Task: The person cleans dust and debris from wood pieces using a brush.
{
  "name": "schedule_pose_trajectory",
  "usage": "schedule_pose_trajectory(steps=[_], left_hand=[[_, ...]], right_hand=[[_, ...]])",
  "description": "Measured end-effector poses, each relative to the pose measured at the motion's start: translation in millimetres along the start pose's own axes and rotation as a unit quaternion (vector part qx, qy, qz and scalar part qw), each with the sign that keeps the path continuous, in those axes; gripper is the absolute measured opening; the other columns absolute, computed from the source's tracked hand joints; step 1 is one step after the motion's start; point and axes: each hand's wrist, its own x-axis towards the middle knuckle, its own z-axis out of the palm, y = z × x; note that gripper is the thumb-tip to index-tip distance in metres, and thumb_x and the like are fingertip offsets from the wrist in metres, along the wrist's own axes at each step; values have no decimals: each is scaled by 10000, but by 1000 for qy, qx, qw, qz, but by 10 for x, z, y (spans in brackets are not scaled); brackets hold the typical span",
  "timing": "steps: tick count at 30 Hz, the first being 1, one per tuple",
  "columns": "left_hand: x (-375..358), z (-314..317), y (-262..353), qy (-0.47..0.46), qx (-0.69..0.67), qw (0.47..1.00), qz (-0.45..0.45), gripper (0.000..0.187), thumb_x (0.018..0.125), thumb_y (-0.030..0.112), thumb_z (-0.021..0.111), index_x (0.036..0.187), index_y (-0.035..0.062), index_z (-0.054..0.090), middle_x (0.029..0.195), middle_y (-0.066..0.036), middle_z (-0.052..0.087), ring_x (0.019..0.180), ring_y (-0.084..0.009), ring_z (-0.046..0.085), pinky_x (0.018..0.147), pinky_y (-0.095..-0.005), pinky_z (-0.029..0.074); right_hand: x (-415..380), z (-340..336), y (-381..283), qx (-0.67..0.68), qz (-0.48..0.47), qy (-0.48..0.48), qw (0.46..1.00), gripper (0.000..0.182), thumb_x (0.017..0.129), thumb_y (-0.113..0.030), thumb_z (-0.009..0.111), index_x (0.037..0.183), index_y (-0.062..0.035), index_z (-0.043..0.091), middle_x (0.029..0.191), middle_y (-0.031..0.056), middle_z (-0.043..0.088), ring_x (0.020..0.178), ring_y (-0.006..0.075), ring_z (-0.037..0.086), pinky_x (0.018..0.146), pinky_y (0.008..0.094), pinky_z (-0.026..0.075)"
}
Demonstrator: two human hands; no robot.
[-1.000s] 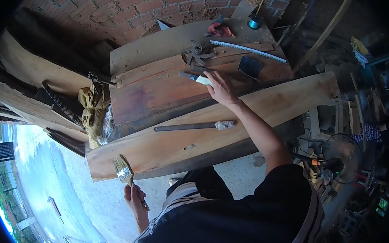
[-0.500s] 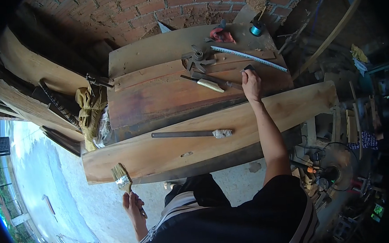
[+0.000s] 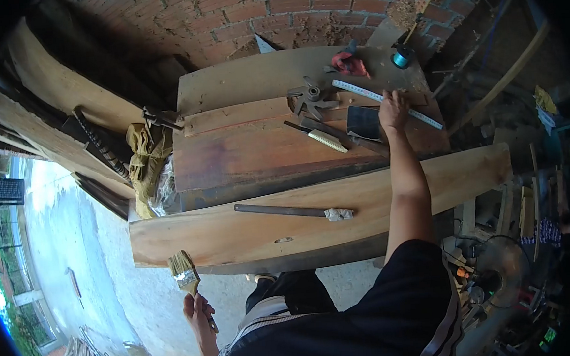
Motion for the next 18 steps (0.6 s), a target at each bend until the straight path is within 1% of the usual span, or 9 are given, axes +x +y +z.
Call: schedule_pose_trajectory(steps=[3, 5, 6, 8, 9, 11, 13, 15, 18], left_hand=[[-13, 7, -37, 12, 0, 1000, -12, 108, 985, 143, 575, 918, 80, 519, 695, 12, 496, 496, -49, 474, 444, -192, 387], [-27, 21, -79, 5, 0, 1000, -19, 108, 985, 144, 575, 916, 81, 520, 696, 11, 500, 497, -49, 479, 443, -192, 386], [-16, 39, -88, 2, -5, 1000, -18, 111, 985, 143, 576, 913, 81, 519, 695, 11, 500, 496, -49, 479, 442, -193, 384], [49, 90, -83, -9, -4, 1000, -21, 113, 985, 143, 576, 909, 81, 519, 694, 11, 500, 496, -48, 479, 440, -194, 382], [80, 110, -74, -24, 2, 1000, -16, 113, 985, 144, 576, 909, 80, 521, 696, 11, 502, 500, -48, 481, 441, -196, 383], [50, 147, 17, -36, 25, 999, -12, 108, 987, 152, 575, 925, 74, 535, 702, 9, 511, 513, -47, 486, 448, -200, 386], [87, 176, 32, -40, 30, 999, -16, 116, 988, 169, 580, 940, 68, 545, 709, 8, 521, 516, -46, 483, 459, -198, 387], [131, 161, 21, -44, 35, 998, -18, 119, 987, 175, 583, 969, 60, 556, 716, 9, 525, 520, -45, 482, 465, -196, 387], [113, 161, 72, -36, 35, 999, -22, 153, 984, 180, 589, 1039, 39, 569, 739, 6, 535, 537, -47, 488, 475, -197, 392]], right_hand=[[-108, -139, -63, -27, -16, -16, 999, 334, 932, -165, 555, 1263, -127, 579, 1182, 134, 581, 1135, 375, 561, 975, 471, 449], [-197, -41, -7, 138, 22, -6, 990, 309, 931, -135, 555, 1238, -113, 586, 1181, 158, 576, 1123, 383, 559, 967, 461, 456], [-222, -24, 24, 133, 24, -8, 991, 309, 931, -135, 555, 1238, -113, 586, 1181, 158, 576, 1123, 383, 559, 967, 461, 456], [-275, 11, 50, 131, 8, 61, 989, 286, 948, -149, 531, 1227, -98, 566, 1158, 156, 569, 1054, 382, 583, 875, 445, 492], [-274, -28, 36, 127, 12, 52, 990, 286, 948, -149, 531, 1227, -98, 566, 1158, 156, 569, 1054, 382, 583, 875, 445, 492], [-418, -322, -146, 189, -89, 219, 953, 323, 954, -170, 550, 1269, -101, 548, 1145, 166, 567, 998, 386, 600, 833, 464, 494], [-662, -684, -504, 268, -119, 188, 938, 332, 950, -180, 577, 1270, -94, 556, 1078, 167, 584, 953, 377, 607, 806, 455, 489], [-1081, -959, -874, 377, -182, 71, 905, 187, 937, -164, 607, 1097, -67, 618, 960, 131, 612, 894, 360, 607, 765, 437, 475], [-1914, -1417, -1273, 350, -330, -14, 876, 247, 879, -197, 675, 1086, -71, 625, 977, 114, 585, 933, 319, 579, 799, 420, 458]])
